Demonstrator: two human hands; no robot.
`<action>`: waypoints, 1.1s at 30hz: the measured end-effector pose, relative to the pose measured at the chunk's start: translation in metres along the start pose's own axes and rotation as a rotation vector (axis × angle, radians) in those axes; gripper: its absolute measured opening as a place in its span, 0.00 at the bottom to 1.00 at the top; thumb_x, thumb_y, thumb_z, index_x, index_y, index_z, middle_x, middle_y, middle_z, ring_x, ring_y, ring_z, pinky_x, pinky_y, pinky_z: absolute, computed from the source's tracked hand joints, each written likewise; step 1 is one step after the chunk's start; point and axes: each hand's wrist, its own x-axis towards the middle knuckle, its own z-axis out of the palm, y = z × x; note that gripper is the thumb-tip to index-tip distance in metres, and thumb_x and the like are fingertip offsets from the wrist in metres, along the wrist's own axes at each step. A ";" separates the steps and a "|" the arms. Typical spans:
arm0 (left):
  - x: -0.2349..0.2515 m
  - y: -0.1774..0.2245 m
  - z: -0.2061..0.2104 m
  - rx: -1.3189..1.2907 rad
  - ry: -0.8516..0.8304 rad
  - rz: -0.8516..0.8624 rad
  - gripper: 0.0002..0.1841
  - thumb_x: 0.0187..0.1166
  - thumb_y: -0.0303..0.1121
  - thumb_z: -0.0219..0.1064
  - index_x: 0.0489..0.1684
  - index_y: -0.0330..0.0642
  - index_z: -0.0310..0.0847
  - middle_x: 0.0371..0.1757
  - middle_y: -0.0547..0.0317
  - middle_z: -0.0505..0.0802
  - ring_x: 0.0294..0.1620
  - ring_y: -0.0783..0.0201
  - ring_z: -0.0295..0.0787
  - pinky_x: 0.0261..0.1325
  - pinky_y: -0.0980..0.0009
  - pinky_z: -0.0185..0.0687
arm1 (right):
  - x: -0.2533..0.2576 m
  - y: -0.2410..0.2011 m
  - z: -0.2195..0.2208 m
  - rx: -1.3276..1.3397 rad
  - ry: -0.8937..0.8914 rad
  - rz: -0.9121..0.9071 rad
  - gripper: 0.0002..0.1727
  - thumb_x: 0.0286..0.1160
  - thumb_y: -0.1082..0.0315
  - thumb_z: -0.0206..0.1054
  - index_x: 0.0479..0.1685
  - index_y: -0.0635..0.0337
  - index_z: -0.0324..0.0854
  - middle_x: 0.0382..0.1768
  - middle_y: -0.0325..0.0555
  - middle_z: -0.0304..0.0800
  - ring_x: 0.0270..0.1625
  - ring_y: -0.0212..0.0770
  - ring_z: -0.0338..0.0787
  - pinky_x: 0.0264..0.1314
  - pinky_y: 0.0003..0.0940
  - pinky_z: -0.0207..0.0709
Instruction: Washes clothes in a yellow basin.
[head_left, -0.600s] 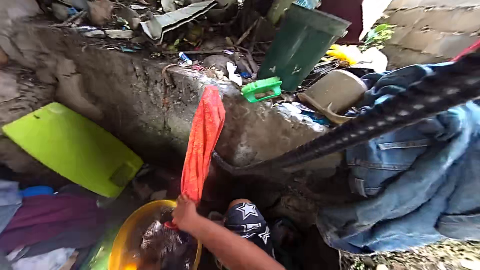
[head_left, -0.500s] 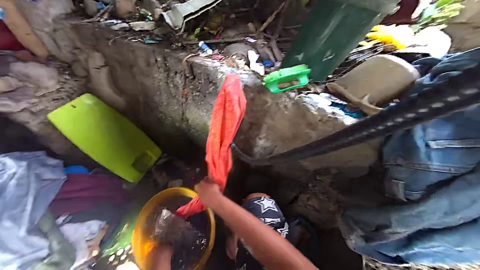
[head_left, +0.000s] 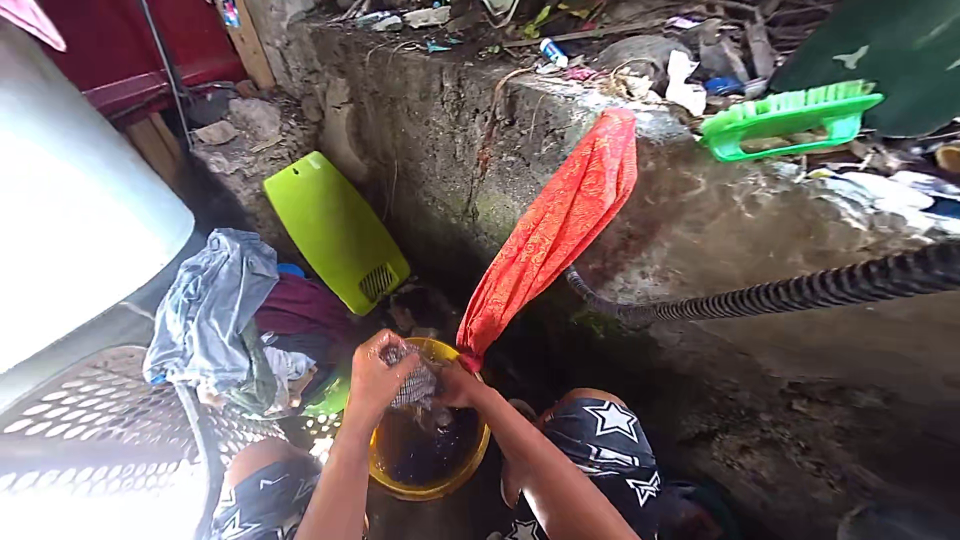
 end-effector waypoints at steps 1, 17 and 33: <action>0.002 -0.002 -0.004 -0.035 0.050 0.002 0.07 0.65 0.25 0.76 0.35 0.36 0.84 0.35 0.61 0.89 0.39 0.74 0.86 0.48 0.74 0.83 | 0.000 -0.004 -0.005 0.086 0.065 -0.033 0.34 0.71 0.66 0.77 0.78 0.69 0.74 0.72 0.71 0.80 0.78 0.69 0.77 0.81 0.68 0.65; -0.045 -0.165 0.051 0.467 -0.489 -0.835 0.38 0.89 0.38 0.59 0.97 0.45 0.44 0.93 0.31 0.57 0.85 0.35 0.69 0.82 0.43 0.70 | 0.050 0.004 0.112 -0.091 -0.195 0.367 0.27 0.90 0.63 0.56 0.85 0.62 0.69 0.84 0.66 0.68 0.85 0.65 0.71 0.86 0.62 0.63; -0.044 -0.116 0.040 -0.038 0.080 -0.560 0.27 0.76 0.27 0.73 0.73 0.25 0.75 0.69 0.29 0.86 0.74 0.42 0.82 0.79 0.48 0.74 | -0.025 -0.083 -0.018 0.941 0.557 0.010 0.18 0.65 0.83 0.58 0.56 0.73 0.81 0.50 0.54 0.87 0.50 0.38 0.86 0.52 0.37 0.82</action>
